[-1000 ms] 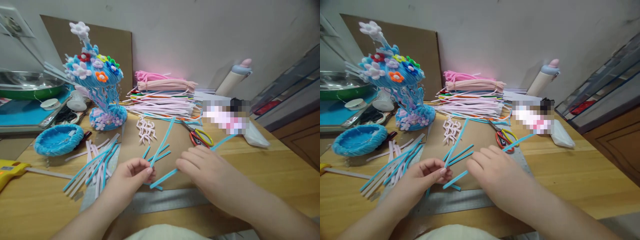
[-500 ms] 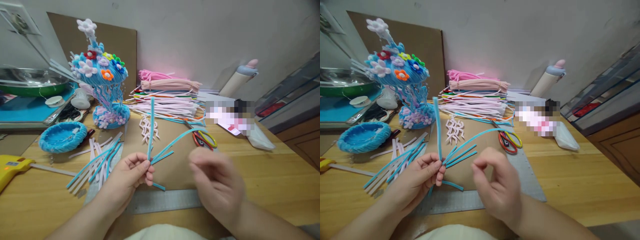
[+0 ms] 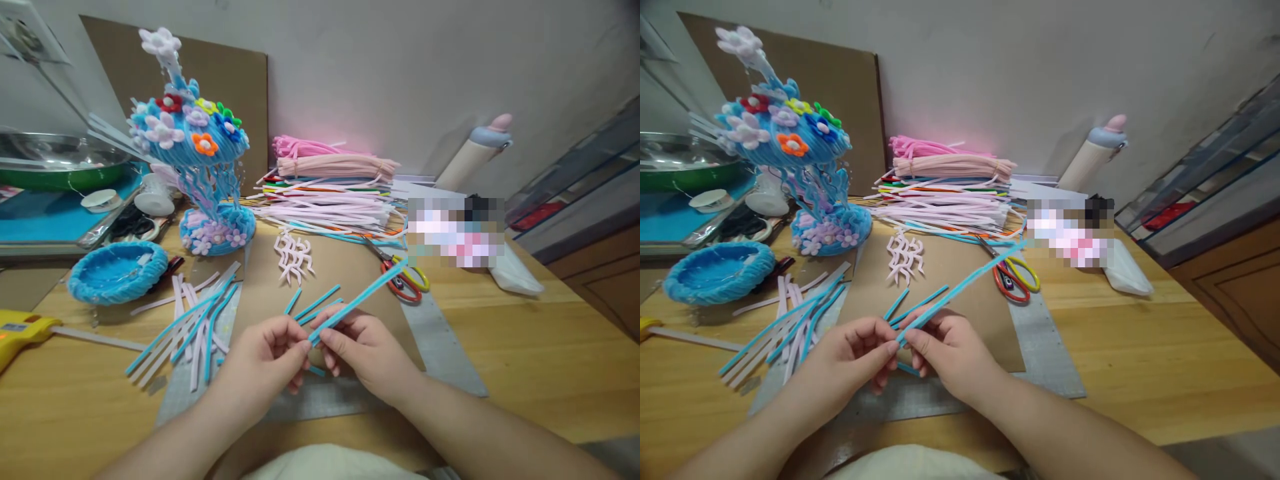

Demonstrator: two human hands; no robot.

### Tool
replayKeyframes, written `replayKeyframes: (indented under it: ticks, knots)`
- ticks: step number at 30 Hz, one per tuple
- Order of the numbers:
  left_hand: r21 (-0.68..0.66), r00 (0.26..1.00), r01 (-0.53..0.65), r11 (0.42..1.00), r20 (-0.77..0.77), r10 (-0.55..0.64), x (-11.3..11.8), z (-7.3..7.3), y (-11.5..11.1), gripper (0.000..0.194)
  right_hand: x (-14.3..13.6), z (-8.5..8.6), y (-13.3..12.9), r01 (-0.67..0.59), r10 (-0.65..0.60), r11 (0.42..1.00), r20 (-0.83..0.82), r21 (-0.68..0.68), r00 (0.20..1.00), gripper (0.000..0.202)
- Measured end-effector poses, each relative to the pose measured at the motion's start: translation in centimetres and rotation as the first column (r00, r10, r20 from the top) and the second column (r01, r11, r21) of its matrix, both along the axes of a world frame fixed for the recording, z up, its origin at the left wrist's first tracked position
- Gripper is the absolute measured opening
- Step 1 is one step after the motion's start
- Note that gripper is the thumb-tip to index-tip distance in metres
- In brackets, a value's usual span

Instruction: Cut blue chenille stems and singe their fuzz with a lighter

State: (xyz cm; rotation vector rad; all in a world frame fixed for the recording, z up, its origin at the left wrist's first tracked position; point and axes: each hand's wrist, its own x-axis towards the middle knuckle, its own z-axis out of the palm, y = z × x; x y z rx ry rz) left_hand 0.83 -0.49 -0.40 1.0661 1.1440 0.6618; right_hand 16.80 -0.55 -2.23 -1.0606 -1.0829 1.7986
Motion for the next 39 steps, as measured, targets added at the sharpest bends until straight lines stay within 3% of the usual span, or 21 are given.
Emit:
replayKeyframes:
  ticks: [5, 8, 11, 23, 28, 33, 36, 39]
  knots:
    - [0.015, 0.997, -0.009, 1.000, 0.071, 0.008, 0.1, 0.1, -0.2, 0.015, -0.2, -0.1, 0.2, -0.029, 0.028, 1.000, -0.091, -0.011, 0.995, 0.028]
    - [0.121, 0.986, 0.060, 0.991, 0.147, -0.077, 0.0, 0.4, -0.3, 0.016, 0.3, 0.2, 0.4, -0.007, 0.002, 1.000, -0.186, -0.027, 0.982, 0.023]
    - [0.213, 0.988, 0.097, 0.972, 0.100, -0.120, -0.3, 0.8, -0.5, 0.016, 1.0, 0.5, 0.7, -0.050, 0.035, 0.997, -0.258, -0.054, 0.966, 0.021]
    - [0.259, 0.998, 0.018, 0.966, 0.046, -0.031, -0.2, 1.6, -0.5, 0.007, 1.4, 0.9, 0.3, -0.173, 0.138, 0.981, -0.301, -0.093, 0.943, 0.021]
    - [0.249, 0.994, 0.106, 0.963, -0.021, -0.104, -0.3, 1.4, -0.4, 0.005, 1.2, 0.9, 0.3, -0.122, 0.101, 0.990, -0.254, -0.069, 0.962, 0.022]
    - [0.234, 0.962, 0.271, 0.934, -0.102, -0.254, -0.5, 1.2, -0.3, 0.022, 0.5, 0.6, 0.1, -0.079, 0.071, 0.996, -0.196, -0.033, 0.978, 0.022]
    - [0.236, 0.957, 0.281, 0.930, -0.140, -0.254, -0.6, 1.0, -0.3, 0.029, 0.3, 0.3, 0.0, -0.062, 0.056, 0.998, -0.194, -0.026, 0.979, 0.022]
    - [0.204, 0.973, 0.227, 0.952, -0.022, -0.228, -0.6, 0.8, -0.3, 0.025, 0.4, 0.3, 0.1, -0.017, 0.002, 0.998, -0.245, -0.058, 0.969, 0.020]
